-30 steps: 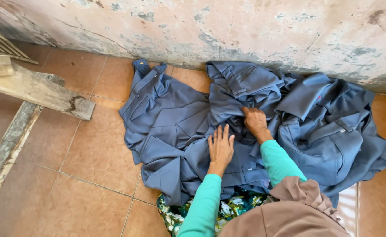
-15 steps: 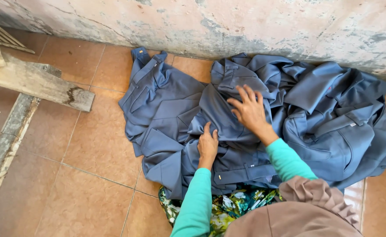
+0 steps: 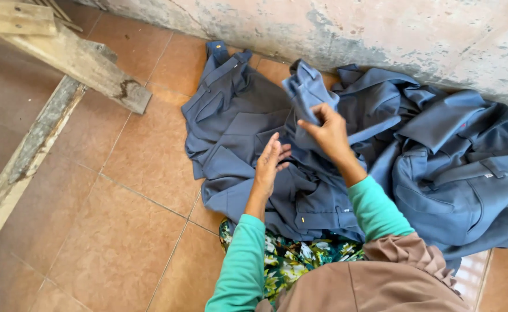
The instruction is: The person sits on a tiled floor and folds multiple pairs of blue trousers by hand. They smooth the fabric, fold the legs together, and then fold the trousers into neat rectangles, stacking them to the side.
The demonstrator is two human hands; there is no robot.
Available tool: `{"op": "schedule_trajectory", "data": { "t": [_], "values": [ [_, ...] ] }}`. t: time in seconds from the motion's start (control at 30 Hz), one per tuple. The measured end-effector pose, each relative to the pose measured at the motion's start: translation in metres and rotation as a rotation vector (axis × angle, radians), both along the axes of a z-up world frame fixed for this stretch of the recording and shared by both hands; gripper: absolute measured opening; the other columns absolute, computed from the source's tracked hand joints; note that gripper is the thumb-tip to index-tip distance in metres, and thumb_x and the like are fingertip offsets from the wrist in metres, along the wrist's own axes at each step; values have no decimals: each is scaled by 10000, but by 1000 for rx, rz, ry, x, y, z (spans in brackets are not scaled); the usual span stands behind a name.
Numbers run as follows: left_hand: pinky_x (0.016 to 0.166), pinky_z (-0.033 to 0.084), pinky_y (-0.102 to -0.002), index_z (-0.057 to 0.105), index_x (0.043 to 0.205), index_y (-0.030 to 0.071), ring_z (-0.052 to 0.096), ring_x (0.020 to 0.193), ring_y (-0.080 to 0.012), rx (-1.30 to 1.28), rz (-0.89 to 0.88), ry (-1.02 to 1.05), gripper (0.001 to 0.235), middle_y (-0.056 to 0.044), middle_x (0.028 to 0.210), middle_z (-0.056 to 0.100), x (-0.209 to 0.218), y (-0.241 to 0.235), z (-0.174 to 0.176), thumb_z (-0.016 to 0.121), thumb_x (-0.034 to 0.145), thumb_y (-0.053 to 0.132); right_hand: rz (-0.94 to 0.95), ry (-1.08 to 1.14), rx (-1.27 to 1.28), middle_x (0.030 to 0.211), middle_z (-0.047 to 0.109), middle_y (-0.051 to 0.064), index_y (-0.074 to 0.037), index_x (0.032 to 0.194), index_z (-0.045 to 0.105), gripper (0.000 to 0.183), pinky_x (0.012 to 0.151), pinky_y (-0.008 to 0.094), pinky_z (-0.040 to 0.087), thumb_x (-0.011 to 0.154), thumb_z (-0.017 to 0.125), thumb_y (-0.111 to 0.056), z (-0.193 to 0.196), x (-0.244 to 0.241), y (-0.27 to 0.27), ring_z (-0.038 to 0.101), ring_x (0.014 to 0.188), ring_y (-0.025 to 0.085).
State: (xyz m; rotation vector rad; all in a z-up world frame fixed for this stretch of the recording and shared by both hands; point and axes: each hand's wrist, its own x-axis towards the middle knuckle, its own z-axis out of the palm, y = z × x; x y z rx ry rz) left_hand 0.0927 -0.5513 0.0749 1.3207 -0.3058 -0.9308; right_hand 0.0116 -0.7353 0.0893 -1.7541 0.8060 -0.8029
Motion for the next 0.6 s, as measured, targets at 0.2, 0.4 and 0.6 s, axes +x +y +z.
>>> {"op": "schedule_trajectory", "data": {
  "t": [0.2, 0.4, 0.6],
  "values": [
    [1124, 379, -579, 329, 1594, 116, 499, 1359, -352, 71, 331, 198, 918, -203, 1519, 484, 26, 74, -43, 823, 897, 451, 418, 443, -564, 918, 687, 44, -187, 1002, 575, 321, 748, 455, 587, 735, 753, -198, -63, 33, 176, 701, 946, 273],
    [1100, 464, -551, 411, 1512, -24, 534, 1327, -409, -48, 667, 819, 815, -290, 1474, 487, 35, 151, -111, 728, 950, 475, 646, 187, -975, 861, 603, 4, -231, 912, 616, 106, 667, 339, 484, 965, 526, -243, -77, 21, 234, 596, 859, 218],
    [1051, 496, -592, 570, 1391, 124, 632, 1227, -359, -199, 553, 758, 608, -112, 1343, 658, 71, 168, -112, 692, 956, 531, 686, 231, -1251, 1153, 600, 70, -259, 973, 601, 133, 702, 365, 464, 992, 475, -220, -49, -8, 155, 612, 1014, 272]
  ]
}}
